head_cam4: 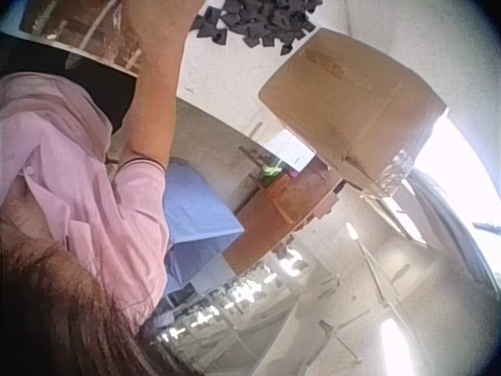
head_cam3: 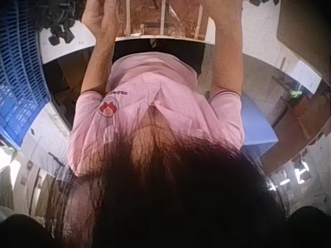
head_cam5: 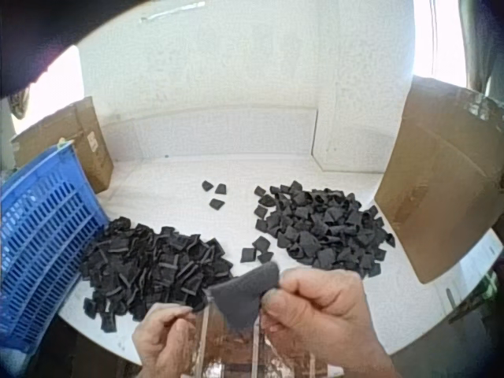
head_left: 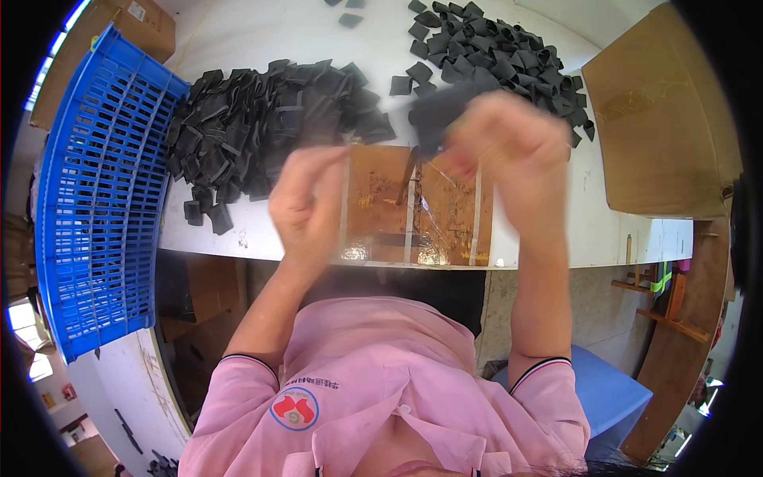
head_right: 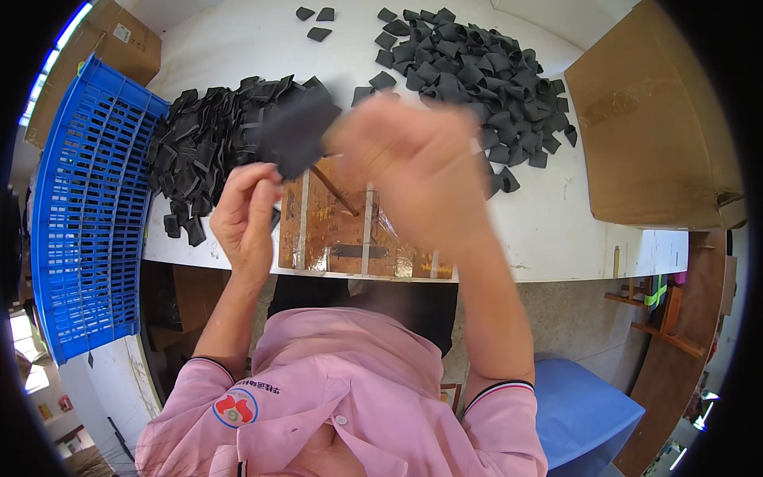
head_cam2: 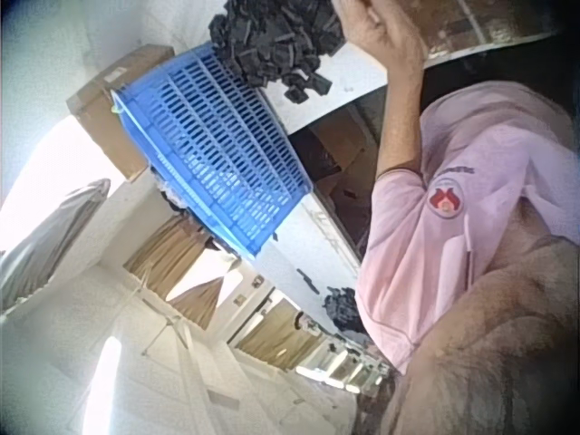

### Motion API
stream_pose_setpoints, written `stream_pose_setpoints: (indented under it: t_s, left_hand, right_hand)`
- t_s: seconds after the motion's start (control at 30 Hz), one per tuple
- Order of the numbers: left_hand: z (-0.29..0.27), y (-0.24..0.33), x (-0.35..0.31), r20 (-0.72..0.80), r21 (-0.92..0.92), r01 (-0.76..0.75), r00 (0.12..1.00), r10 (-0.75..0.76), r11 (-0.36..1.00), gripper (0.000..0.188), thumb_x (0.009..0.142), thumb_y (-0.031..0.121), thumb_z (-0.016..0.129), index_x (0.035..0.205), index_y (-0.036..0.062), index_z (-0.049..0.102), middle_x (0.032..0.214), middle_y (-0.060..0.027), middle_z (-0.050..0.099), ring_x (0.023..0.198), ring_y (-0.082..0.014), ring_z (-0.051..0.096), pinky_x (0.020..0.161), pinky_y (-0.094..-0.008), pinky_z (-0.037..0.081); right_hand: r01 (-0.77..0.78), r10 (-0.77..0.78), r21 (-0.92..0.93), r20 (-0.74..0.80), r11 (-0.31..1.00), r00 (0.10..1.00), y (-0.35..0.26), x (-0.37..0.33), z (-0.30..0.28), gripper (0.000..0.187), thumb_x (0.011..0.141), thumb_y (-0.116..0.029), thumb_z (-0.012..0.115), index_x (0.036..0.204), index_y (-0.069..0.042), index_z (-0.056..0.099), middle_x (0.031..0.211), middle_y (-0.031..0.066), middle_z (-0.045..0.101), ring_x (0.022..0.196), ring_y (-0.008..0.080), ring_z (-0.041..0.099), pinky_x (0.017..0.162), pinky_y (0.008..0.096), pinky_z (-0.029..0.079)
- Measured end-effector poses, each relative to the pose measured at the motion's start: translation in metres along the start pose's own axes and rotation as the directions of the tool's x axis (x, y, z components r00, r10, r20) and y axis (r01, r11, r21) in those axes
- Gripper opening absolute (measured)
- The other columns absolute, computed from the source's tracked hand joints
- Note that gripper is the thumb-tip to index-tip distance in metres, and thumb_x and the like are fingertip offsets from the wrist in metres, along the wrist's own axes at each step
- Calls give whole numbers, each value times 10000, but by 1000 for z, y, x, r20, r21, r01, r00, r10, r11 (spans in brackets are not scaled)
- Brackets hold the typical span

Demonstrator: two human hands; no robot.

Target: Inspecting and sorting small black plastic manufacturing components on a workbench.

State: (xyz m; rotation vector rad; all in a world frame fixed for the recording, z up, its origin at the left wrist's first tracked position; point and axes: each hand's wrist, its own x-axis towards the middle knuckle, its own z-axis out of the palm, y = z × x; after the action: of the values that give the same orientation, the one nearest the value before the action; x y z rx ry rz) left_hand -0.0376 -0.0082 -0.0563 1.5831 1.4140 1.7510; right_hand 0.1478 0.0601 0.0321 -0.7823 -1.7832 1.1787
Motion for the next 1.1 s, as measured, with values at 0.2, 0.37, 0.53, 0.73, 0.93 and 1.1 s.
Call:
stream_pose_setpoints:
  t_s: [0.2,0.37,0.53,0.73,0.93,1.1]
  left_hand:
    - [-54,-36,-63,-104,612,303,946,-306,731,248,704,-8,589,950,-1,560,853,-109,540,748,-215,537,654,-297,444]
    - [-61,-61,-75,90,810,19,984,-156,586,177,683,-8,605,852,12,555,821,-121,523,800,-299,511,669,-378,440]
    - [-64,-66,-75,-3,687,184,968,-250,703,77,772,24,578,839,4,547,768,-72,554,669,-197,535,585,-303,425]
    - [-38,11,-57,483,-446,841,515,-708,308,48,792,26,580,804,73,575,666,-6,577,565,-87,519,522,-209,401]
    - [-16,33,-50,510,-539,808,537,-672,236,164,759,94,635,866,-3,556,707,-55,579,573,-118,551,523,-212,441]
    - [-11,25,-39,603,-405,873,480,-637,273,142,757,68,632,865,-7,579,693,-57,593,569,-103,553,514,-194,439]
  right_hand:
    - [-335,364,144,-372,931,854,43,-25,3,218,845,-199,555,863,8,624,631,11,574,518,28,455,473,184,368]
    - [-441,440,70,29,895,898,57,-82,48,161,830,-148,557,833,4,609,645,53,597,572,97,543,546,229,434]
    - [-418,416,23,50,908,908,58,-91,73,152,816,-122,565,823,28,592,656,112,584,587,167,570,548,276,431]
    - [-393,452,549,32,737,891,53,-85,94,223,830,-99,551,1026,7,557,897,42,606,817,144,577,722,263,459]
    - [-495,445,742,293,452,846,69,-87,67,133,833,-154,589,868,-30,559,768,16,584,720,72,544,672,206,438]
    - [-544,424,692,363,474,830,72,-88,54,137,805,-154,624,836,-35,564,739,13,594,691,68,542,644,205,437]
